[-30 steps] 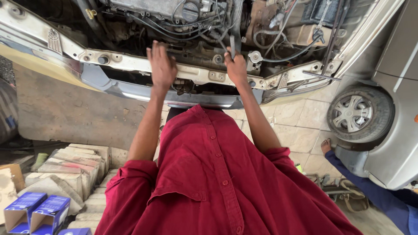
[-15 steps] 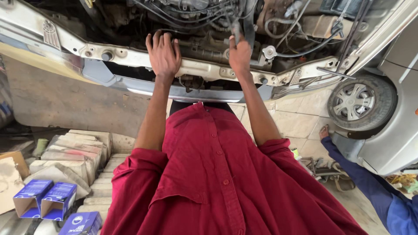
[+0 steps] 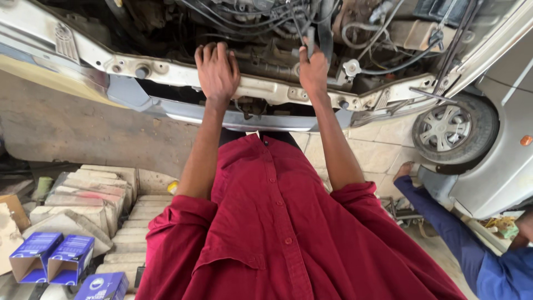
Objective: The person uses a wrench to tighten bolts on the front frame and engine components of a car with the hood open. They work on the radiator support area and underneath the front bumper, adjusting the tool and reaching into the engine bay.
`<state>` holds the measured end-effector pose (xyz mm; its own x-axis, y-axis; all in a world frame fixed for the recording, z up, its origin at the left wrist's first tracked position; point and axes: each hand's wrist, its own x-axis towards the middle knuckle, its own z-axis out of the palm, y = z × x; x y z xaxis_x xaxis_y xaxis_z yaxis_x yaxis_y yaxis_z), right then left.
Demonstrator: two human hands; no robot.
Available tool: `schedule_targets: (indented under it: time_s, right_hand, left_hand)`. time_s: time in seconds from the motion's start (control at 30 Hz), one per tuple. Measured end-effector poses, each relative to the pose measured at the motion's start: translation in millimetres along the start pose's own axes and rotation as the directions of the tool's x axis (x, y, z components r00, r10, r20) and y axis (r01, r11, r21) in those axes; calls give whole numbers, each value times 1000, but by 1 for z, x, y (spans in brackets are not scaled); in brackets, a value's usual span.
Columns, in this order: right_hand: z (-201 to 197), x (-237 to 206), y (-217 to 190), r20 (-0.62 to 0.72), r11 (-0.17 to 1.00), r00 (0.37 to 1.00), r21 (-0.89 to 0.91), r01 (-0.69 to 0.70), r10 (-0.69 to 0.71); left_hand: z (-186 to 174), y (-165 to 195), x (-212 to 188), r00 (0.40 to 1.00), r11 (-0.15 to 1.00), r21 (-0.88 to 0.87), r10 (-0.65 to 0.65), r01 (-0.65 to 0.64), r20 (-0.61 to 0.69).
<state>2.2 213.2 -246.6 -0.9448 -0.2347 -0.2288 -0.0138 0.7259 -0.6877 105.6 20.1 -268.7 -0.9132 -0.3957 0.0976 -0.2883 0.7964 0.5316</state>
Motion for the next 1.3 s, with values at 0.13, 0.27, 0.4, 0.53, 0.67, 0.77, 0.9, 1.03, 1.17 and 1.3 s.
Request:
schedule_targets:
  time_s: [0.13, 0.27, 0.4, 0.53, 0.67, 0.77, 0.9, 1.03, 1.17, 1.3]
  right_hand:
    - [8, -7, -1, 40, 993, 993, 29, -111, 109]
    - [8, -17, -2, 54, 871, 957, 401, -282, 285]
    - [2, -47, -1, 131, 605, 953, 747, -276, 273]
    - [-1, -88, -3, 234, 524, 913, 759, -386, 333]
    - [10, -108, -6, 356, 423, 861, 761, -492, 363]
    - [16, -114, -13, 374, 270, 846, 830, -488, 379]
    - [18, -126, -15, 405, 262, 862, 834, -485, 306]
    - [25, -152, -7, 416, 335, 873, 809, -484, 254]
    - [40, -170, 3, 358, 246, 918, 886, -392, 172]
    - [47, -176, -2, 383, 144, 899, 898, -416, 210]
  left_hand:
    - [2, -5, -4, 1000, 1000, 18, 6, -6, 6]
    - [5, -10, -7, 999, 1000, 16, -4, 4, 32]
    - [9, -15, -9, 995, 999, 49, -27, 22, 93]
    - [5, -17, -9, 998, 1000, 13, -8, 7, 67]
    - [-10, -18, -14, 996, 994, -73, 83, -81, 26]
    - [-30, -22, -26, 994, 894, -435, 91, -108, -59]
    - [-60, -42, -68, 989, 915, -399, -11, -50, -149]
    - [-86, -76, -149, 969, 911, -401, -178, 96, -174]
    - [-109, -109, -244, 935, 925, -295, -301, 239, -188]
    - [-135, -137, -301, 891, 891, -261, -422, 372, -169]
